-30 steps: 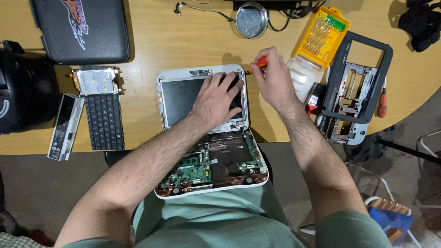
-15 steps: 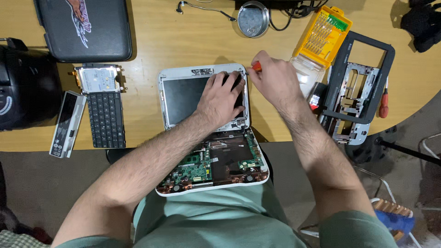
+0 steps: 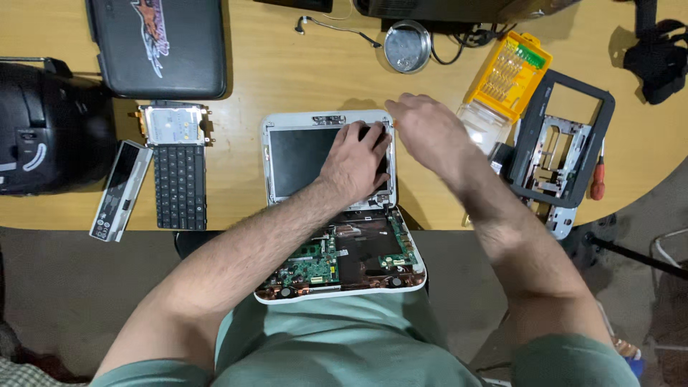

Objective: The person uses a screwdriver to remove screws from the laptop's screen bezel and internal components. They detach the bezel and manipulate internal parts, including the fan and motherboard area.

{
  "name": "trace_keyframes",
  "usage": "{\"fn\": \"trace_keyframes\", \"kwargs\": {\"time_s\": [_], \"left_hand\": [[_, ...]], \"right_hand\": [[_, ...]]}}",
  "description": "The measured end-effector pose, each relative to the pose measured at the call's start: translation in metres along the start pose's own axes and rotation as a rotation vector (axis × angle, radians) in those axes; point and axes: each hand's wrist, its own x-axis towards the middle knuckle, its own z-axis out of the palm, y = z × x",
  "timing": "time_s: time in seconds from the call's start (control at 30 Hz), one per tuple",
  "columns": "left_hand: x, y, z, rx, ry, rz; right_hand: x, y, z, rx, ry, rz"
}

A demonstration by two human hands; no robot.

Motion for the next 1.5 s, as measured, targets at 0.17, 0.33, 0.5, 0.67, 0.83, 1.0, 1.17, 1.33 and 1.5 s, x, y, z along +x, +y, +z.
{"fn": "trace_keyframes", "kwargs": {"time_s": [0.17, 0.33, 0.5, 0.67, 0.83, 1.0, 1.17, 1.33, 1.5], "left_hand": [[0.003, 0.001, -0.007, -0.013, -0.024, 0.004], [-0.001, 0.001, -0.009, 0.002, -0.067, 0.03], [-0.007, -0.002, 0.0, -0.004, -0.13, 0.059], [-0.016, -0.002, -0.001, 0.002, -0.173, 0.065], [-0.019, 0.002, -0.005, -0.001, -0.194, 0.054], [-0.02, 0.006, -0.007, 0.028, -0.187, 0.059], [-0.018, 0.008, -0.006, 0.059, -0.21, 0.049], [-0.018, 0.005, 0.0, 0.054, -0.194, 0.052], [-0.019, 0.002, 0.005, 0.012, -0.136, 0.067]], "right_hand": [[-0.006, -0.005, -0.018, 0.001, -0.078, 0.115], [-0.003, -0.001, -0.016, 0.073, -0.093, 0.099], [-0.012, -0.022, -0.026, 0.106, -0.11, 0.138], [-0.019, -0.018, -0.001, 0.083, -0.12, 0.043], [-0.023, -0.032, -0.017, 0.128, -0.112, 0.134], [-0.021, -0.017, -0.006, 0.209, -0.136, 0.052], [-0.02, -0.02, 0.009, -0.015, -0.06, 0.163], [-0.02, -0.02, -0.003, 0.165, -0.036, 0.073], [-0.02, -0.013, 0.016, 0.008, 0.005, 0.105]]}}
